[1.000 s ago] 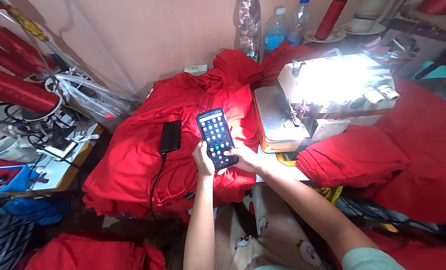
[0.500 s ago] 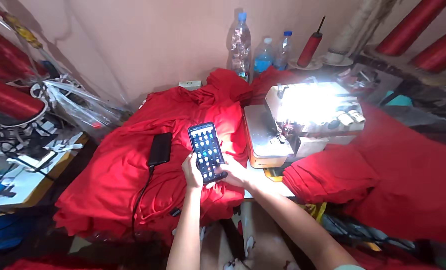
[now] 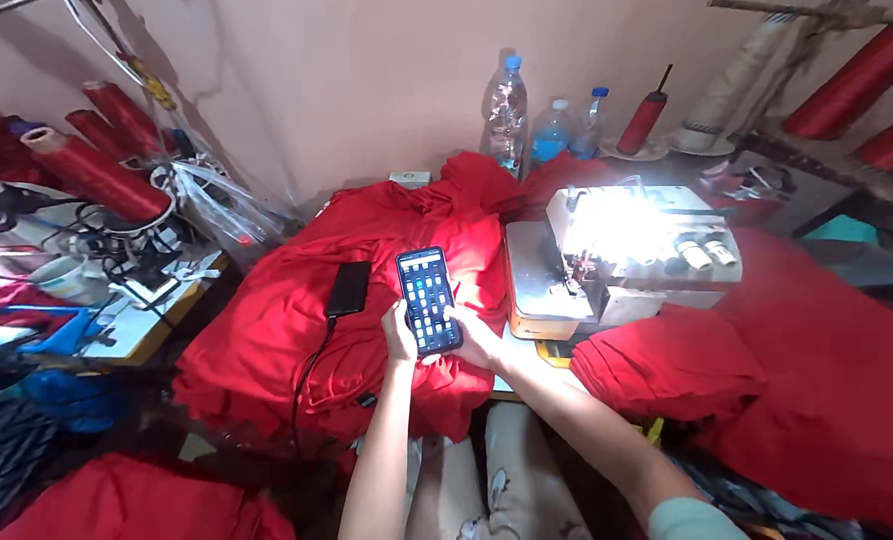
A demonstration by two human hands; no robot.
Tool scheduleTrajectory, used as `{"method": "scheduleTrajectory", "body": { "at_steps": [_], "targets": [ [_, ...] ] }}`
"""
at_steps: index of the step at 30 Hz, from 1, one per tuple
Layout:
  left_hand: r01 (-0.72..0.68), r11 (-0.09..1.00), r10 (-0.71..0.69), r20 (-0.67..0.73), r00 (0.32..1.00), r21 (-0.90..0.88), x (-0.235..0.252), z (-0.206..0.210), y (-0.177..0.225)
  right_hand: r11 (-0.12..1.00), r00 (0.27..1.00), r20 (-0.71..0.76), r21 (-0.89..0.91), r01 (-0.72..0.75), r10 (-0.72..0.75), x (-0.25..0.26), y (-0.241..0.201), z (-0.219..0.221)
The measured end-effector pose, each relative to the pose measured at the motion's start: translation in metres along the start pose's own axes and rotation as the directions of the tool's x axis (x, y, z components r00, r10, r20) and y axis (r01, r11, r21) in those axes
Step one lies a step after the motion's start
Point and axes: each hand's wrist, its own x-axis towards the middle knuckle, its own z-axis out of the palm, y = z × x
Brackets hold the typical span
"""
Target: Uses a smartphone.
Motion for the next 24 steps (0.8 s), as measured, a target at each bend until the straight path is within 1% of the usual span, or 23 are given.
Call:
{"method": "scheduleTrajectory", "body": {
  "at_steps": [2,3,5,7,9,13,18,24],
  "targets": [
    [0.014,1.000,-0.014,-0.028,1.000,-0.012,-0.002,0.000,0.000,0.997,1.000,-0.011,-0.070,0.027,-0.028,-0.001,0.002,0.000],
    [0.020,1.000,-0.020,-0.045,0.999,-0.017,-0.003,0.000,0.001,0.995,1.000,0.006,-0.094,0.027,-0.027,-0.001,0.002,-0.001],
    [0.015,0.999,-0.017,-0.058,0.998,-0.040,-0.004,0.000,0.001,0.995,0.997,0.068,-0.091,0.043,-0.037,0.001,0.001,-0.005],
    [-0.011,0.999,0.009,-0.059,0.998,-0.045,-0.006,0.000,0.001,0.996,0.994,0.100,-0.070,0.058,-0.051,0.002,0.002,-0.008],
    [-0.035,0.999,0.033,-0.053,0.998,-0.031,-0.008,0.000,0.001,0.995,0.993,0.096,-0.069,0.073,-0.066,0.001,0.003,-0.008],
    [-0.006,1.000,0.006,-0.052,0.999,0.005,-0.011,0.000,0.003,0.993,0.992,0.104,-0.085,0.082,-0.073,-0.001,0.005,-0.011],
    [0.006,1.000,-0.007,-0.048,0.999,-0.024,-0.013,-0.002,0.004,0.992,0.997,0.061,-0.119,0.050,-0.043,-0.001,0.002,-0.008],
    [0.023,1.000,-0.022,-0.040,0.999,0.008,-0.012,-0.003,0.002,0.993,0.992,0.108,-0.096,0.069,-0.058,0.002,0.007,-0.014]
  ]
}}
